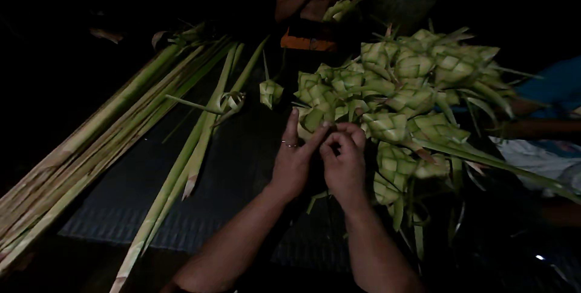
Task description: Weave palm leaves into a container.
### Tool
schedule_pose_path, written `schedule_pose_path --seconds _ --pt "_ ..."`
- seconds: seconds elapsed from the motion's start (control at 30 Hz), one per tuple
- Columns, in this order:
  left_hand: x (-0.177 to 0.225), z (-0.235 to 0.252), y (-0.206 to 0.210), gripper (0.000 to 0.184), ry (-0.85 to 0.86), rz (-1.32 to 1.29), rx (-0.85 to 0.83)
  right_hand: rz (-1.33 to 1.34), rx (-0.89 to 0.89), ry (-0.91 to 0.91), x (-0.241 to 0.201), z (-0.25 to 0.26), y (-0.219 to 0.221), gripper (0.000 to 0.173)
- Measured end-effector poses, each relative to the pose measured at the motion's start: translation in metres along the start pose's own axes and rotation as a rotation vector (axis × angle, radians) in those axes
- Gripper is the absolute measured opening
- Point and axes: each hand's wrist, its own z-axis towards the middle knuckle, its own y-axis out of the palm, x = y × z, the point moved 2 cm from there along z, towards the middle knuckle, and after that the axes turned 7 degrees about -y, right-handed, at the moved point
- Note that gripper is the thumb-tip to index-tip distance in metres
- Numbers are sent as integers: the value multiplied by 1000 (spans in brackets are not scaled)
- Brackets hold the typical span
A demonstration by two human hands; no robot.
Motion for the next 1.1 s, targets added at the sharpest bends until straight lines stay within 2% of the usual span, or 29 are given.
schedule_pose_path --seconds 0.1,0.27,0.43,0.53,0.6,0.73,0.83,0.97,1.03,1.1 --pt "-12 4 -1 66 -47 10 39 52 -58 -134 1 -3 1 19" --pt "-21 11 -12 84 -82 -35 22 72 -172 -283 3 -2 -4 23" --pt "-18 11 -13 80 58 -34 81 76 -75 -293 -1 -4 -3 24" --pt "-21 9 -12 96 94 -82 71 74 -55 -307 0 -5 -2 20" --pt "-22 10 -13 105 32 -198 -2 73 -39 -323 0 -5 -2 20" --pt "-18 9 -21 92 -86 -439 -157 54 -14 -345 3 -3 -4 17" --pt "-17 14 -28 91 -151 -595 -149 46 -65 -351 4 -2 -5 12" --pt "-21 19 -34 63 -312 -598 -96 39 -199 -284 3 -3 -1 15" --pt "-15 17 -34 59 -327 -573 -94 67 -172 -243 4 -4 2 23" --pt "6 17 -35 60 -437 -515 -115 80 -104 -214 5 -4 4 31"
